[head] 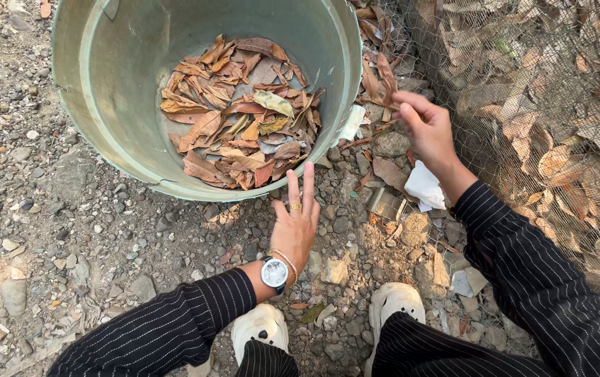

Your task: The person picks up dry leaves and paper scraps from the ground by hand and places them into a large plastic bucket.

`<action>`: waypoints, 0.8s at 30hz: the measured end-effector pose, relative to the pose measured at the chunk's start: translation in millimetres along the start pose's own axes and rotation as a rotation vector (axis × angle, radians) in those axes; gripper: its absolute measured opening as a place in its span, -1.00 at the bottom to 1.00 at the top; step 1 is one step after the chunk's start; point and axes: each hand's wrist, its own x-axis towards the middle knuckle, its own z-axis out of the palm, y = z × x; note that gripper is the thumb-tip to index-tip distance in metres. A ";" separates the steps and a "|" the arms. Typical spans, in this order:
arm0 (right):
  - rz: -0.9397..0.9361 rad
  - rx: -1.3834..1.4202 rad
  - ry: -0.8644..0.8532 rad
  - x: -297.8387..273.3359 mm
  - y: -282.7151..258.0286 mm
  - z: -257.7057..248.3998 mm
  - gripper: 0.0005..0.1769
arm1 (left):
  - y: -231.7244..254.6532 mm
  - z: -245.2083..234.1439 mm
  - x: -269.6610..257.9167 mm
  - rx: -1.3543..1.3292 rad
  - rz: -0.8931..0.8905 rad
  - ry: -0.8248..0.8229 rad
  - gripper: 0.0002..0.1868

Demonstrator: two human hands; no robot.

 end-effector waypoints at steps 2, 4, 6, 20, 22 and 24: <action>-0.208 -0.078 -0.020 3.0 -38.7 6.6 -0.65 | 5.3 -3.3 2.0 0.039 -0.026 -0.028 -0.59; -0.232 -0.220 -0.049 1.8 -71.2 17.7 -0.59 | 9.8 -5.4 7.4 0.105 -0.056 -0.055 -0.54; -0.499 -0.513 -0.134 3.9 -91.8 32.0 -0.55 | 12.8 -6.0 13.5 0.195 -0.090 -0.087 -0.47; 0.338 -0.701 -0.536 -20.5 108.6 8.7 -0.41 | 2.4 -5.5 6.0 0.336 0.011 -0.063 -0.39; 0.277 -0.781 -0.617 -39.3 143.6 3.3 -0.36 | 2.4 -4.6 8.0 0.340 0.009 -0.061 -0.40; 0.289 -0.770 -0.654 -49.1 162.4 0.4 -0.31 | 2.1 -3.1 8.1 0.346 0.022 -0.069 -0.42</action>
